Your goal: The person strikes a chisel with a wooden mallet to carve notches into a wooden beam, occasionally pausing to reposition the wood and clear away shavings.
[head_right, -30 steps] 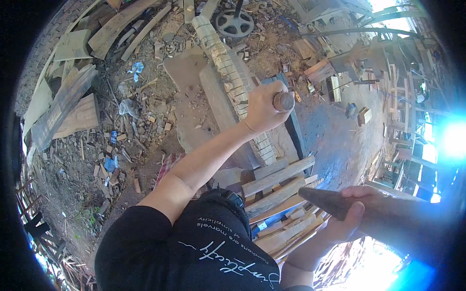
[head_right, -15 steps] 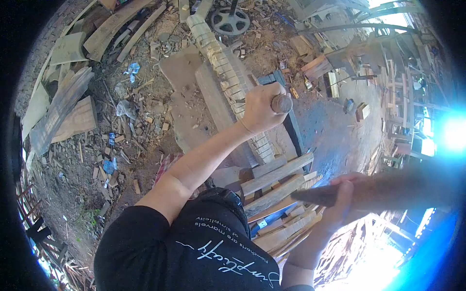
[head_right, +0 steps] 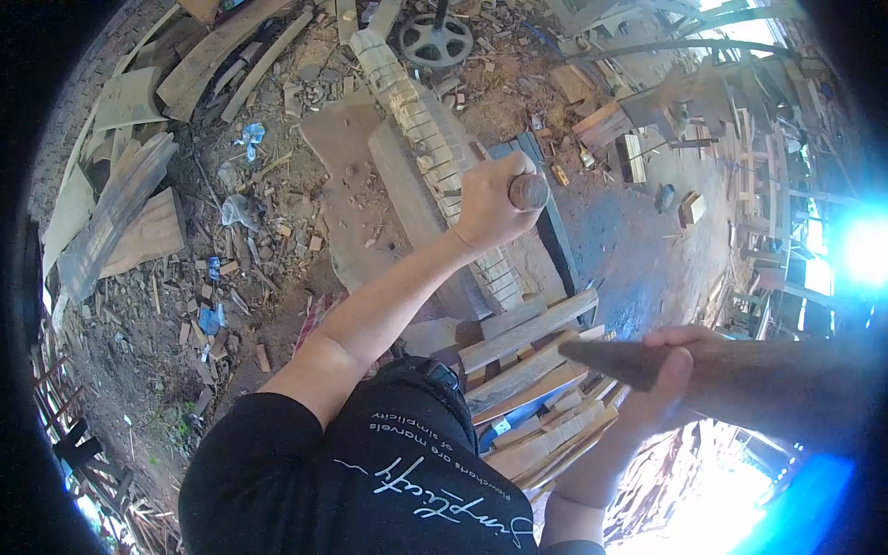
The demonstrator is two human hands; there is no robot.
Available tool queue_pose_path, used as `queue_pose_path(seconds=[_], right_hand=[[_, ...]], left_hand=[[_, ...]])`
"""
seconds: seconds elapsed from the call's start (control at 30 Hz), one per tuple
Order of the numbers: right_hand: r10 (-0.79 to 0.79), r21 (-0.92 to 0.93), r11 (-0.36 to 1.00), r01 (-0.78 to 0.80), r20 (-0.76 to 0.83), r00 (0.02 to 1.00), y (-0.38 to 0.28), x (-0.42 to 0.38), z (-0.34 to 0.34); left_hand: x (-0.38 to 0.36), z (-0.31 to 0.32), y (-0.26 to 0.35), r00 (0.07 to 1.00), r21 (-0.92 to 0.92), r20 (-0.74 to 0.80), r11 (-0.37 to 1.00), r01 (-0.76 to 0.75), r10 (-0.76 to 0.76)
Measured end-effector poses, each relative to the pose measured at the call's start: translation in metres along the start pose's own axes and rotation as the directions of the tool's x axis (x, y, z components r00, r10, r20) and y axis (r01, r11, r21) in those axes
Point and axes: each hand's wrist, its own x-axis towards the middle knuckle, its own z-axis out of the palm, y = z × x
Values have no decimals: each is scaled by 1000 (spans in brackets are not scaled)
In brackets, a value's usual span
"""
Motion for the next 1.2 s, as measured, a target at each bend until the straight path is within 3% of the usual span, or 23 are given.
queue_pose_path(seconds=[0.03,0.1,0.13,0.2,0.27,0.3,0.33,0.37,0.4,0.47,0.5,0.6,0.7,0.73,0.77,0.8,0.87,0.93,0.97,1.03,1.07,1.1,1.2], right_hand=[[334,-323,877,-357,-126,934,39,-7,-35],[-133,-641,761,94,-12,991,137,-64,-21],[557,-644,711,-281,272,785,58,-33,35],[484,-603,756,-256,251,838,71,-35,32],[550,-451,779,-436,159,820,54,-29,14],[465,-486,765,-422,-36,885,51,-32,5],[444,-292,848,-441,-62,894,40,-27,-5],[171,-198,964,-179,-56,984,47,-11,-21],[111,-213,971,-108,2,994,24,3,-26],[83,109,991,-74,-82,993,4,6,3],[82,109,991,-73,-83,993,12,-3,16],[366,-635,763,-119,273,890,63,-39,45],[403,-476,840,-260,226,887,62,-38,39],[630,-429,743,-513,192,752,47,-29,28],[447,-504,786,-360,61,892,67,-41,5],[336,-288,895,-340,-67,940,57,-37,1],[113,-216,970,-111,1,994,22,-6,-2],[57,-38,998,-57,-15,998,14,-1,7],[237,-282,929,-241,-46,970,50,-13,-18],[339,-812,572,-117,104,935,141,-62,-23],[640,-556,727,-404,333,693,66,-28,34],[579,-652,690,-315,234,781,93,-48,27],[602,-558,724,-404,226,766,49,-24,25]], left_hand=[[-1,1,0,1000,-2,1,1000,1,-1],[-1,1,-2,1000,39,-1,999,13,-13],[-4,0,-2,1000,36,4,999,7,-8],[3,-3,-5,999,35,-34,999,29,-28],[3,-2,-6,997,42,-26,997,67,-66],[4,-1,-6,996,37,-7,995,94,-93],[6,-1,-6,995,37,-6,995,95,-95],[6,-1,-4,995,45,7,994,98,-98],[5,-1,-3,995,52,22,994,101,-102],[4,0,-3,995,41,17,995,93,-93],[5,-1,-3,997,34,5,996,79,-79],[2,-3,-6,998,-2,1,998,69,-69],[3,-6,-9,993,22,-20,993,114,-113],[0,-7,-9,992,27,-17,992,124,-123],[1,-7,-7,993,30,-12,993,116,-116],[4,-7,-6,994,30,-11,994,106,-106],[5,-6,-6,995,24,-14,994,103,-103],[3,-6,-7,995,22,-10,995,97,-97],[2,-7,-6,994,4,-6,994,105,-105],[4,-9,-5,995,-16,-8,995,101,-101],[1,-12,-4,993,-50,-27,992,116,-117],[2,-12,-3,991,-88,-45,989,123,-128],[4,-14,-7,988,-30,5,987,155,-155]])
